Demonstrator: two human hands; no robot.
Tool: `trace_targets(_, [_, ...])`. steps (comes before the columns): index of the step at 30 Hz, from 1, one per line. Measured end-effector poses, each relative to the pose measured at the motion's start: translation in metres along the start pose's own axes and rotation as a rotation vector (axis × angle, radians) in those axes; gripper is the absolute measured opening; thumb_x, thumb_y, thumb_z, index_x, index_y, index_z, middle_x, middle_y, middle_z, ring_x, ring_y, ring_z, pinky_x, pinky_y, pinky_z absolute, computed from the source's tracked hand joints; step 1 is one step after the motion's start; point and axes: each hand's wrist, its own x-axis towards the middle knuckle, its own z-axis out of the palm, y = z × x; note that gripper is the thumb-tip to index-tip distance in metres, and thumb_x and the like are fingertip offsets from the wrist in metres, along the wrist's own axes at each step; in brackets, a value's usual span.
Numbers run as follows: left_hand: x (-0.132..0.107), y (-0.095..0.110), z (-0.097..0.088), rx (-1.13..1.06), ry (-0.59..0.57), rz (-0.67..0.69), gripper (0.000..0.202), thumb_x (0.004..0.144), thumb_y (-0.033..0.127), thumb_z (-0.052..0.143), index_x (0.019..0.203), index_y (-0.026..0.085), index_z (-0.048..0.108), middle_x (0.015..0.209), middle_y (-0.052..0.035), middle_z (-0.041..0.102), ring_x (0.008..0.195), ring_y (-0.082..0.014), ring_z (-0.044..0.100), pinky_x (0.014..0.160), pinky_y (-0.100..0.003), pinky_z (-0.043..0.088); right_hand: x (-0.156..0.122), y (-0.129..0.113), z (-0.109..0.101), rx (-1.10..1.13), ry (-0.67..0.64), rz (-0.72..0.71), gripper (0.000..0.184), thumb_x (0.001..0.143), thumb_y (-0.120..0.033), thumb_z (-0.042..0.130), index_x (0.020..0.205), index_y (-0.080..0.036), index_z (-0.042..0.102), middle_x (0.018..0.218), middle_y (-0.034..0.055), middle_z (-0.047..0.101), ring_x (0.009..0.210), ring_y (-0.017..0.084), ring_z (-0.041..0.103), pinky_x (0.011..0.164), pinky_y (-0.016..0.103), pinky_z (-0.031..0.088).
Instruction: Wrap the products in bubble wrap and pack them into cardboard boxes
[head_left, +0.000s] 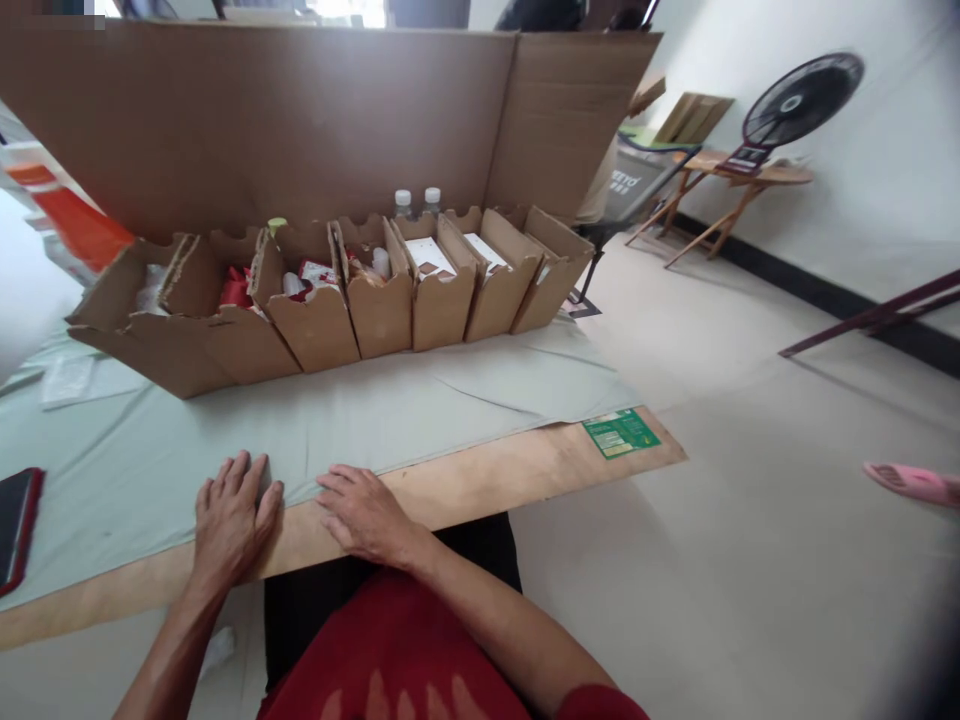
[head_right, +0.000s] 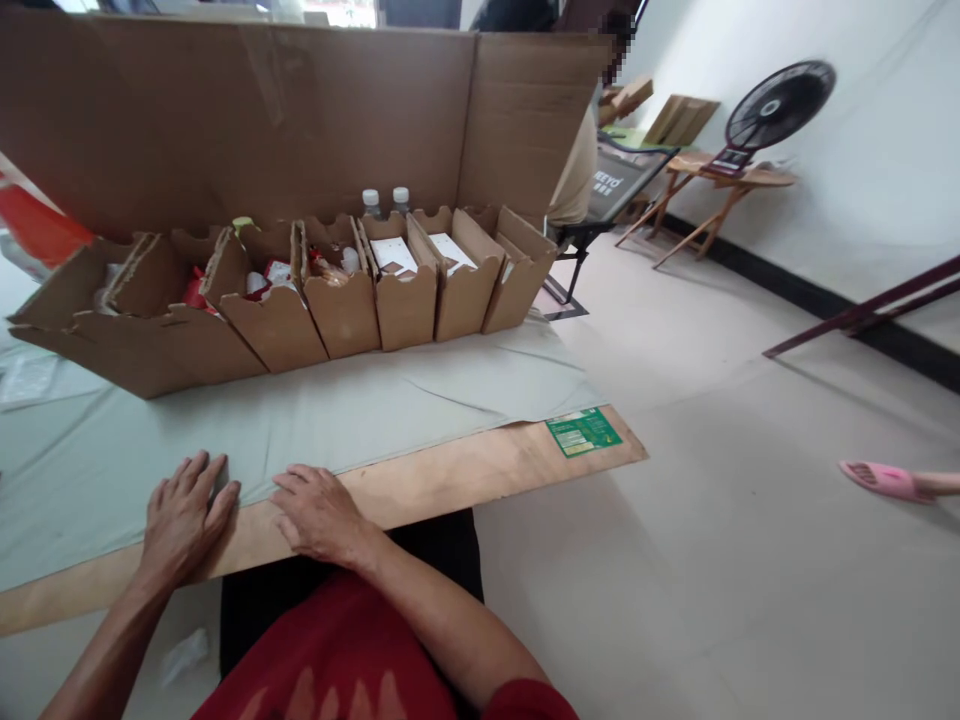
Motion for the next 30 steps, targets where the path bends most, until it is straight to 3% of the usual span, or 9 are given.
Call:
trace_targets(6, [0.008, -0.007, -0.004, 0.033, -0.036, 0.016, 0.07, 0.101, 0.048, 0.023, 0.135, 0.004, 0.065, 0.149, -0.026, 0.058, 0.135, -0.0434, 0.056, 0.111, -0.058, 0.043, -0.004, -0.001, -0.002, 0.031, 0.006, -0.011, 0.027, 0.1, -0.03, 0.061, 0.12, -0.016, 0.072, 0.144, 0.0069, 0.067, 0.142, 0.025, 0.05, 0.116, 0.037, 0.043])
trace_targets(10, [0.042, 0.002, -0.009, -0.096, -0.067, 0.058, 0.055, 0.094, 0.051, 0.042, 0.121, 0.015, 0.073, 0.121, -0.018, 0.077, 0.105, -0.0375, 0.072, 0.098, -0.054, 0.054, -0.029, 0.015, -0.035, 0.269, -0.105, -0.066, 0.026, 0.1, -0.025, 0.062, 0.122, -0.017, 0.073, 0.134, 0.0045, 0.073, 0.135, 0.02, 0.058, 0.117, 0.031, 0.043])
trace_targets(13, [0.082, 0.044, -0.011, -0.354, -0.03, 0.203, 0.048, 0.092, 0.052, 0.052, 0.121, 0.019, 0.073, 0.118, -0.0124, 0.078, 0.107, -0.0319, 0.073, 0.096, -0.047, 0.058, -0.06, 0.048, -0.099, 0.439, -0.143, 0.04, 0.025, 0.101, -0.025, 0.06, 0.12, -0.023, 0.075, 0.121, 0.0026, 0.079, 0.117, 0.017, 0.071, 0.108, 0.029, 0.05])
trace_targets(17, [0.137, 0.132, 0.0, -0.609, -0.011, 0.403, 0.037, 0.097, 0.044, 0.055, 0.12, 0.022, 0.073, 0.124, -0.0093, 0.077, 0.119, -0.029, 0.069, 0.102, -0.046, 0.057, -0.09, 0.112, -0.223, 0.36, 0.177, 0.344, 0.026, 0.1, -0.03, 0.057, 0.118, -0.027, 0.076, 0.12, 0.0036, 0.079, 0.111, 0.019, 0.073, 0.099, 0.034, 0.056])
trace_targets(21, [0.168, 0.208, 0.033, -0.717, 0.019, 0.572, 0.03, 0.098, 0.032, 0.053, 0.115, 0.02, 0.075, 0.117, -0.0114, 0.078, 0.115, -0.0276, 0.07, 0.101, -0.047, 0.057, -0.078, 0.192, -0.338, -0.044, 0.517, 0.505, 0.029, 0.095, -0.031, 0.058, 0.114, -0.02, 0.077, 0.113, 0.0081, 0.079, 0.101, 0.022, 0.073, 0.092, 0.038, 0.057])
trace_targets(23, [0.17, 0.229, 0.051, -0.721, 0.031, 0.62, 0.029, 0.096, 0.028, 0.053, 0.111, 0.02, 0.076, 0.119, -0.0128, 0.078, 0.115, -0.0292, 0.07, 0.1, -0.05, 0.057, -0.056, 0.232, -0.375, -0.224, 0.547, 0.564, 0.031, 0.093, -0.024, 0.055, 0.113, -0.015, 0.078, 0.109, 0.0097, 0.079, 0.097, 0.023, 0.073, 0.09, 0.039, 0.056])
trace_targets(25, [0.167, 0.236, 0.064, -0.714, 0.049, 0.659, 0.026, 0.095, 0.025, 0.055, 0.109, 0.019, 0.076, 0.124, -0.0136, 0.076, 0.118, -0.0309, 0.069, 0.099, -0.053, 0.056, -0.028, 0.268, -0.397, -0.345, 0.422, 0.612, 0.032, 0.09, -0.017, 0.054, 0.11, -0.013, 0.079, 0.107, 0.0097, 0.079, 0.099, 0.024, 0.073, 0.091, 0.038, 0.054])
trace_targets(30, [0.163, 0.229, 0.076, -0.728, 0.105, 0.712, 0.023, 0.097, 0.02, 0.057, 0.114, 0.021, 0.073, 0.123, -0.011, 0.077, 0.119, -0.0287, 0.07, 0.096, -0.051, 0.058, 0.031, 0.322, -0.403, -0.373, -0.275, 0.725, 0.018, 0.082, -0.012, 0.069, 0.095, -0.013, 0.081, 0.093, 0.0049, 0.08, 0.091, 0.022, 0.073, 0.085, 0.032, 0.055])
